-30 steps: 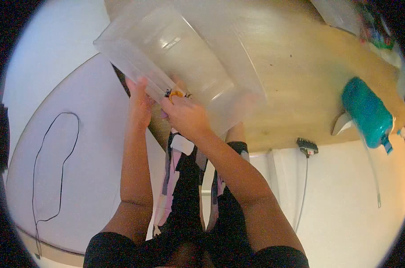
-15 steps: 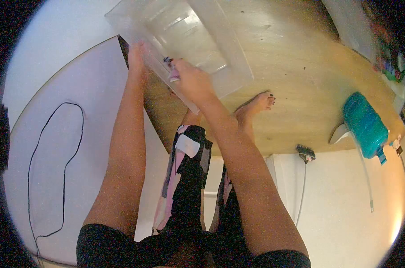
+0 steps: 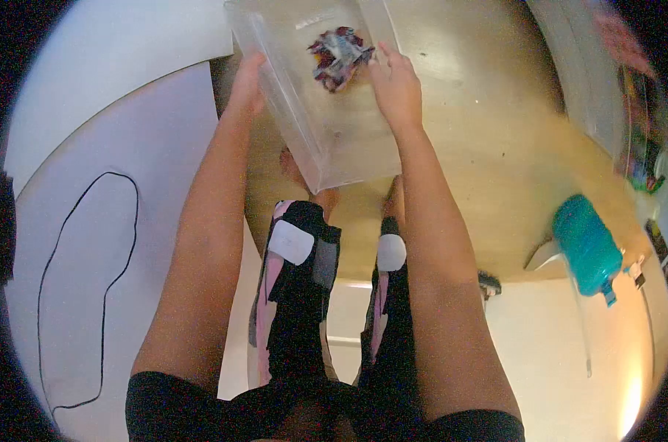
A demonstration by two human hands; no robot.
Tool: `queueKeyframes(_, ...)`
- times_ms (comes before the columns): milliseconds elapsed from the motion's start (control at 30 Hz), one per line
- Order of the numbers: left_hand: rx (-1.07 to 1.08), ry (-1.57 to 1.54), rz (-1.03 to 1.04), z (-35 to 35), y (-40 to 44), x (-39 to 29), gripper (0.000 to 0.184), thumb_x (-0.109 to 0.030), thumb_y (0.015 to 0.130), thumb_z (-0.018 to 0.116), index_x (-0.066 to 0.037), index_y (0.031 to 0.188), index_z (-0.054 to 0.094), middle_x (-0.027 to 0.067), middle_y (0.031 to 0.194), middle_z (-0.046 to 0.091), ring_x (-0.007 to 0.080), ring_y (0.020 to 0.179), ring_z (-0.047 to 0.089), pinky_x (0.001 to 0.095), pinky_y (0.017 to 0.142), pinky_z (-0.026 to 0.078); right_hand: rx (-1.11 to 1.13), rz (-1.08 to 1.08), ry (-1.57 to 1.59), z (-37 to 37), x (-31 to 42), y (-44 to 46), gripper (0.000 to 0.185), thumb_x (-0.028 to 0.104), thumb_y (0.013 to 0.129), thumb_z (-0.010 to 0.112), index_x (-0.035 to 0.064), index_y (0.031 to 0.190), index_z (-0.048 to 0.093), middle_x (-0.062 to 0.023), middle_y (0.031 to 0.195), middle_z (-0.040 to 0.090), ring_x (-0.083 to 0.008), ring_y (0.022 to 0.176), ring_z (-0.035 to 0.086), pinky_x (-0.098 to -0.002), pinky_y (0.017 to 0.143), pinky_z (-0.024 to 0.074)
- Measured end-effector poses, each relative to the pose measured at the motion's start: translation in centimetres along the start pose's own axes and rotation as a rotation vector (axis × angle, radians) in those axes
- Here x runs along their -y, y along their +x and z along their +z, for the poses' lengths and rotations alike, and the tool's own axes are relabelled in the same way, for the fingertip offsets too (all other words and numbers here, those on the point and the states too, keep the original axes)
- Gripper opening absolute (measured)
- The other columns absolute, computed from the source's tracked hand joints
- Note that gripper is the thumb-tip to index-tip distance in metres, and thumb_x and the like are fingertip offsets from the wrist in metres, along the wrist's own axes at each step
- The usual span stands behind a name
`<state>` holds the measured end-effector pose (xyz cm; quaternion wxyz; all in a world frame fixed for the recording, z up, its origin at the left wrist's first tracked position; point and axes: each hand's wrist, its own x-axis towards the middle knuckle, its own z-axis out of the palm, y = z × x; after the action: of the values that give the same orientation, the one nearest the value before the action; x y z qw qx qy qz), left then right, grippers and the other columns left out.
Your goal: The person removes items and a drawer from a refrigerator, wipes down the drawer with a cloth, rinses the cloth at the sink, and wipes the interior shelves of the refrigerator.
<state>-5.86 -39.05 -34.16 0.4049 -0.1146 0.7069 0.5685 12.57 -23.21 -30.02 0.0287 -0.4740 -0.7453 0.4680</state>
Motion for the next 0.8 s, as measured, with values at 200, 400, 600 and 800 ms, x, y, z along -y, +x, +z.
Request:
queueKeyframes(200,-0.150,0.450,0.558,1.2,-1.5,0.2,0.054,-0.014,0.089,0.043,-0.003,0.138,0.023,0.0181,0.135,0.038,0.0279,0.124,0.038,0.0348,0.100,0.030,0.271,-0.424,-0.514,6.0,-4.9,0.4,0.038,0.019,0.083,0.052,0.0143,0.121,0.051,-0.0128,0.128,0.046,-0.0363,0.113,0.046,-0.0441,0.093,0.0389)
queueKeyframes(400,-0.310,0.571,0.676,1.4,0.7,2.0,0.052,-0.003,0.087,0.040,-0.002,0.137,0.024,0.0214,0.132,0.040,0.0325,0.121,0.041,0.0356,0.099,0.032,0.054,-0.427,-0.786,14.0,-9.2,5.1,0.053,0.044,0.087,0.043,0.0292,0.137,0.029,-0.0047,0.147,0.018,-0.0326,0.131,0.022,-0.0551,0.102,0.0215)
queueKeyframes(600,-0.317,0.608,0.714,1.0,0.6,2.3,0.056,0.001,0.083,0.039,-0.007,0.137,0.026,0.0221,0.127,0.045,0.0347,0.114,0.048,0.0386,0.091,0.040,-0.040,-0.670,-0.777,21.2,-9.2,4.8,0.049,0.036,0.084,0.048,0.0251,0.131,0.040,-0.0002,0.146,0.022,-0.0259,0.130,0.027,-0.0513,0.104,0.0210)
queueKeyframes(800,-0.274,0.555,0.638,1.6,-0.6,1.1,0.059,0.005,0.081,0.038,-0.010,0.137,0.026,0.0211,0.124,0.048,0.0346,0.111,0.050,0.0381,0.089,0.042,-0.099,-0.839,-0.786,19.0,-5.7,11.8,0.047,0.024,0.086,0.041,0.0206,0.133,0.038,-0.0002,0.143,0.029,-0.0239,0.127,0.033,-0.0465,0.104,0.0256)
